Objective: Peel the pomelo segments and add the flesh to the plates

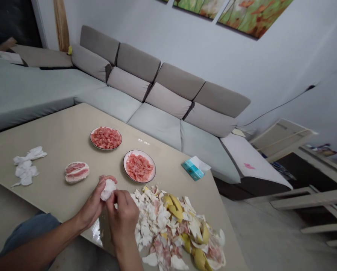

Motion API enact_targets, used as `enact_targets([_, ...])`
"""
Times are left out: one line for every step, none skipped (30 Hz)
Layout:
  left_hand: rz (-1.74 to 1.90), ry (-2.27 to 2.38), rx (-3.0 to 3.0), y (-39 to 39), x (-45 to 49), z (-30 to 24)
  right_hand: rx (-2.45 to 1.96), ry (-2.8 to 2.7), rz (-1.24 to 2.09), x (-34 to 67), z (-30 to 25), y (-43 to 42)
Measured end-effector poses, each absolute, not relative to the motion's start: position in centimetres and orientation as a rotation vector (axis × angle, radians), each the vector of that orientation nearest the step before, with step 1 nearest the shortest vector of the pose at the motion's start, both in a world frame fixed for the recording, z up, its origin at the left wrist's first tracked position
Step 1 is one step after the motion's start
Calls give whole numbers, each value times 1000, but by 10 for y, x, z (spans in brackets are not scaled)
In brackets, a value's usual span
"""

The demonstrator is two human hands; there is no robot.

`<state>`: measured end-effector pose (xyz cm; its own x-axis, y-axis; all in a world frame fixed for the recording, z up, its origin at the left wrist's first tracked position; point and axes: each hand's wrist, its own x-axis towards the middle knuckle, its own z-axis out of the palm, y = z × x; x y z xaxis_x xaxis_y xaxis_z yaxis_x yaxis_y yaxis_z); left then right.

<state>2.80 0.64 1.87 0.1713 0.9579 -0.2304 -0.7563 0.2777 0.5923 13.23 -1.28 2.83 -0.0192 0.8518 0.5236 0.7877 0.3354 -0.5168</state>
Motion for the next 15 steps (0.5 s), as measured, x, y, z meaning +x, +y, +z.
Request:
enact_targets([1275,613,392,7,28,21,-1464,-1699,249,136,30,-12])
enact_targets([1286,591,401,8,27,23,-1470,-1590,388,141,32,-11])
enact_targets([1286,566,399,9,26,25,-1477,-1490,504,147,34,-10])
enact_targets([1266,536,371,11,25,26,-1488,-1410,584,153,35,-10])
enact_targets([1241,513,332,13,23,27,-1510,-1356,623,160,35,-9])
enact_targets([1210,494,287,15,21,27,-1544,-1328,615,167,34,-9])
enact_targets([1177,477,242,17,19,27,-1592,-1331,567,173,33,-9])
enact_targets([1143,462,203,18,18,27,-1655,-1358,491,180,32,-9])
enact_targets([1116,451,173,19,17,26,-1731,-1405,407,187,30,-9])
enact_targets([1097,445,151,19,17,26,-1818,-1466,330,193,27,-9])
enact_targets([1087,444,136,19,16,25,-1914,-1532,271,200,23,-10])
enact_targets([1081,446,126,19,16,25,-2018,-1591,232,206,20,-10])
enact_targets([1073,452,118,19,17,25,-2114,-1639,207,212,16,-11])
enact_targets([1065,456,113,19,17,25,-2185,-1667,182,218,12,-12])
enact_targets([1053,459,111,18,17,26,-2219,-1682,149,223,9,-14])
